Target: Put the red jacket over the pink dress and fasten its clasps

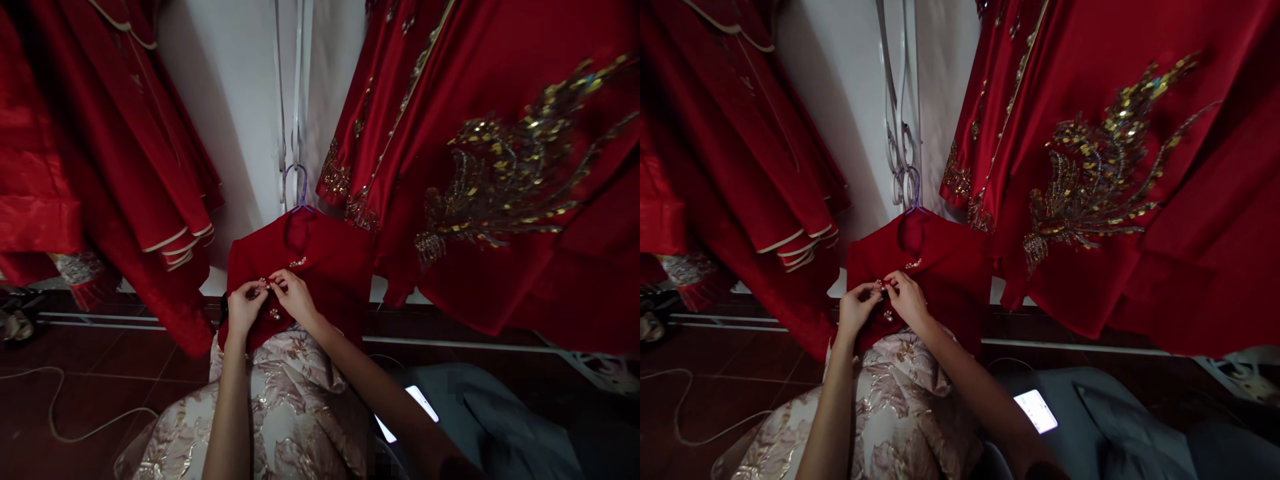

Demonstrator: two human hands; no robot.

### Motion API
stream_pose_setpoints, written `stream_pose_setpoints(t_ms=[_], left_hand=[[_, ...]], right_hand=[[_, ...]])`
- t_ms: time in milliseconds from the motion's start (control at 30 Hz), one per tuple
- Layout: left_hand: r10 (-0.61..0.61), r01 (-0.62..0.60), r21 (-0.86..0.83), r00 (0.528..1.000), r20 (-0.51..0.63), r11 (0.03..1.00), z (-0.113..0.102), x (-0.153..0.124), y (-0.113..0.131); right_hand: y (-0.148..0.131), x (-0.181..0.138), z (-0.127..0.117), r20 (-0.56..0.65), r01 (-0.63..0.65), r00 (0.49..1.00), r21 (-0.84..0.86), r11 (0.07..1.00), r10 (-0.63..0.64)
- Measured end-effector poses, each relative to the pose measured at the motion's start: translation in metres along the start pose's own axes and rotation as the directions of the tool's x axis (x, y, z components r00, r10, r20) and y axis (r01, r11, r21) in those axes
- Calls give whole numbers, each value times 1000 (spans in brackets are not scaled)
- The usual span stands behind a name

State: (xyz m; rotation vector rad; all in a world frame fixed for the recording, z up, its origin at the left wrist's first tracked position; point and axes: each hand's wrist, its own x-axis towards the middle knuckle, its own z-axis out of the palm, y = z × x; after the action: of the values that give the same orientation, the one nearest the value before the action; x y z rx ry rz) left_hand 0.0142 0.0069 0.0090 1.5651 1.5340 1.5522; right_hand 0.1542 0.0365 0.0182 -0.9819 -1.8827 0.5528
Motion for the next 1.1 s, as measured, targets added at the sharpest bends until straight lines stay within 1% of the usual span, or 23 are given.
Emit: stream_pose_setpoints(t_ms=[67,133,200,233,267,333,367,400,433,500,533,600,733,867,967,1033,1067,1100], left_hand=[[-5,9,-62,998,69,998,-1,4,-3],[-23,33,-87,994,107,996,-2,4,-4],[-37,43,-63,995,88,997,-4,-2,-3],[-28,31,-35,996,80,999,-4,-9,-2],[-4,4,5,995,98,1000,-5,-17,0],[49,-73,114,979,198,991,-4,-36,5],[60,-106,177,968,245,978,-2,-46,6],[60,-126,240,963,264,962,0,-55,7],[56,-134,297,965,254,945,3,-63,7],[75,-138,368,981,179,919,9,-74,6],[100,-150,382,984,148,912,12,-77,4],[150,-186,389,981,122,902,17,-78,1],[196,-225,400,974,114,889,21,-66,3],[216,-232,426,973,86,875,26,-50,12],[224,-201,408,974,-8,890,31,-50,14],[208,-167,372,976,-71,913,35,-55,10],[197,-154,350,976,-90,924,36,-59,7],[189,-147,328,977,-99,933,36,-62,5]], right_hand=[[-1,2,0,1,-8,1000,11,1000,8],[-2,2,-5,24,-36,999,74,997,34],[-5,0,-18,94,-105,992,183,977,89],[-6,-3,-28,137,-147,984,227,963,118],[-7,-6,-39,178,-187,973,251,950,144],[-7,-15,-64,216,-216,961,204,955,172],[-7,-21,-76,220,-210,959,140,968,176],[-5,-26,-86,223,-200,958,69,977,180],[-3,-32,-94,222,-191,957,-1,982,187],[3,-42,-102,214,-188,955,-107,976,207],[7,-47,-102,205,-193,954,-136,972,218],[15,-53,-97,186,-201,955,-160,966,230],[27,-57,-82,171,-220,953,-179,959,251],[30,-56,-77,143,-217,957,-228,949,253],[28,-56,-80,75,-255,961,-137,957,267],[21,-54,-85,7,-313,950,-1,950,313],[15,-53,-88,2,-342,939,86,936,343],[8,-51,-90,24,-367,929,179,913,369]])
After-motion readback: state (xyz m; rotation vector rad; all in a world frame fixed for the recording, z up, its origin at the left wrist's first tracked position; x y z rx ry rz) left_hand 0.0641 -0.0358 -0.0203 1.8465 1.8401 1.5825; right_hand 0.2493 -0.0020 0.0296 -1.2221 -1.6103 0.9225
